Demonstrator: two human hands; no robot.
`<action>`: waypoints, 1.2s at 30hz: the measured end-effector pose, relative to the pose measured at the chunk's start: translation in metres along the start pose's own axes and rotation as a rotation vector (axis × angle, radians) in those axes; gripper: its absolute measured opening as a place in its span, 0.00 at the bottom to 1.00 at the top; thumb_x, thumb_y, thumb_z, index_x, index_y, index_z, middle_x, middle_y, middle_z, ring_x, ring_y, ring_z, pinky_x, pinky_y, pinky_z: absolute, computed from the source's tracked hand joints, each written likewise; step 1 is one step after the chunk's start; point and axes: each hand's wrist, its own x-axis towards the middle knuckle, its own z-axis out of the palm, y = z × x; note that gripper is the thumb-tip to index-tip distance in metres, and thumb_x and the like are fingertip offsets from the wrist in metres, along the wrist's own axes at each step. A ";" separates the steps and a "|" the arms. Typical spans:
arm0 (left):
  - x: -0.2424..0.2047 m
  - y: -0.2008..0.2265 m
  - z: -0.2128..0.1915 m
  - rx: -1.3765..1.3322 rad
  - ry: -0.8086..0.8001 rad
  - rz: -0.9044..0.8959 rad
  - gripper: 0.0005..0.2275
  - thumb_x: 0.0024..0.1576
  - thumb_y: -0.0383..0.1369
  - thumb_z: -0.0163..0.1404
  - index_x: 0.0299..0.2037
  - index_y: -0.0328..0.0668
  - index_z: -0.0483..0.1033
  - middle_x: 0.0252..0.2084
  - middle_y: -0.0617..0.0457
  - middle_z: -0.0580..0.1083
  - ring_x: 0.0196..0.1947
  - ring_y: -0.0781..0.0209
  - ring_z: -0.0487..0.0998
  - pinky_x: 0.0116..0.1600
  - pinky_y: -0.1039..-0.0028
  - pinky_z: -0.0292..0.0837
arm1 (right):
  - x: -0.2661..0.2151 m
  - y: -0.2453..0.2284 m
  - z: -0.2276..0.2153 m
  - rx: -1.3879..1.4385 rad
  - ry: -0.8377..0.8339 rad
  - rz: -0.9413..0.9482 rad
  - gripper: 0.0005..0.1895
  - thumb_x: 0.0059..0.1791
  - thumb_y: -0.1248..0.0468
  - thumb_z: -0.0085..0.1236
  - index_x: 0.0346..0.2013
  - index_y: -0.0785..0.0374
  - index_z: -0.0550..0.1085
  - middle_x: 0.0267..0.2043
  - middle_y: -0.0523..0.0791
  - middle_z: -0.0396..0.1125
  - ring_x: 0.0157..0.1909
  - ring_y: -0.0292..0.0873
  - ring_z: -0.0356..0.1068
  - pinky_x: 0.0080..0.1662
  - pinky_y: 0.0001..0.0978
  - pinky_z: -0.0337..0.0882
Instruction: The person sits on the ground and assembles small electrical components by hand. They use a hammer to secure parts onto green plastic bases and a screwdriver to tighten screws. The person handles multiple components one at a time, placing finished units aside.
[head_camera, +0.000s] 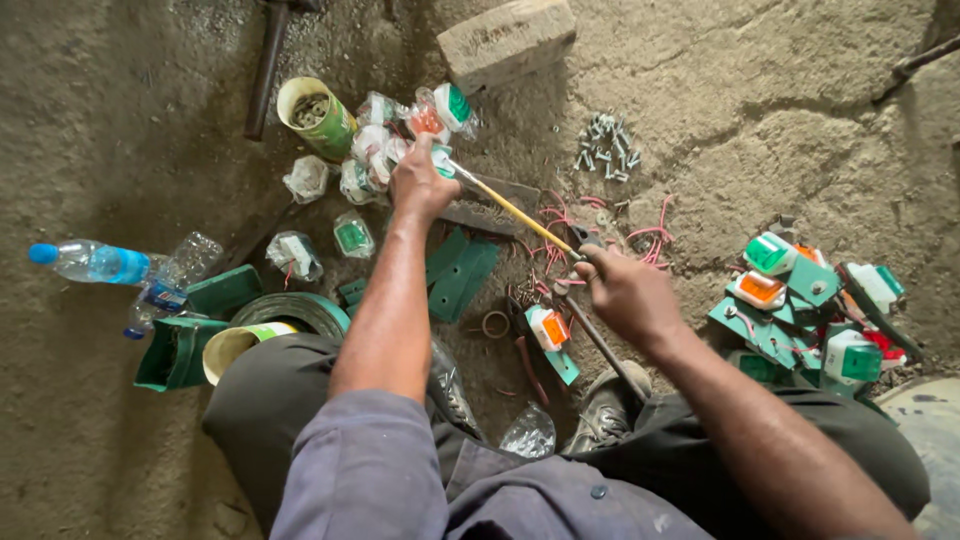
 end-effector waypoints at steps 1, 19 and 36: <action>-0.003 -0.002 0.002 -0.008 -0.007 0.005 0.28 0.38 0.32 0.63 0.52 0.46 0.71 0.46 0.42 0.78 0.48 0.38 0.78 0.52 0.56 0.73 | 0.001 0.006 0.002 0.466 -0.226 0.412 0.11 0.56 0.52 0.53 0.49 0.51 0.74 0.28 0.42 0.68 0.23 0.37 0.64 0.24 0.29 0.63; -0.005 0.006 -0.005 -0.035 0.007 -0.011 0.27 0.39 0.33 0.63 0.51 0.46 0.71 0.46 0.43 0.78 0.48 0.40 0.79 0.51 0.57 0.74 | -0.002 0.016 0.002 0.492 -0.431 0.628 0.12 0.56 0.48 0.52 0.36 0.50 0.76 0.20 0.41 0.66 0.17 0.37 0.62 0.21 0.30 0.58; 0.003 0.012 -0.009 -0.074 0.060 0.052 0.25 0.42 0.31 0.62 0.51 0.47 0.70 0.44 0.42 0.79 0.46 0.39 0.80 0.50 0.58 0.75 | 0.008 0.003 -0.003 0.329 -0.331 0.603 0.17 0.53 0.45 0.55 0.42 0.52 0.79 0.25 0.44 0.69 0.26 0.44 0.70 0.29 0.37 0.67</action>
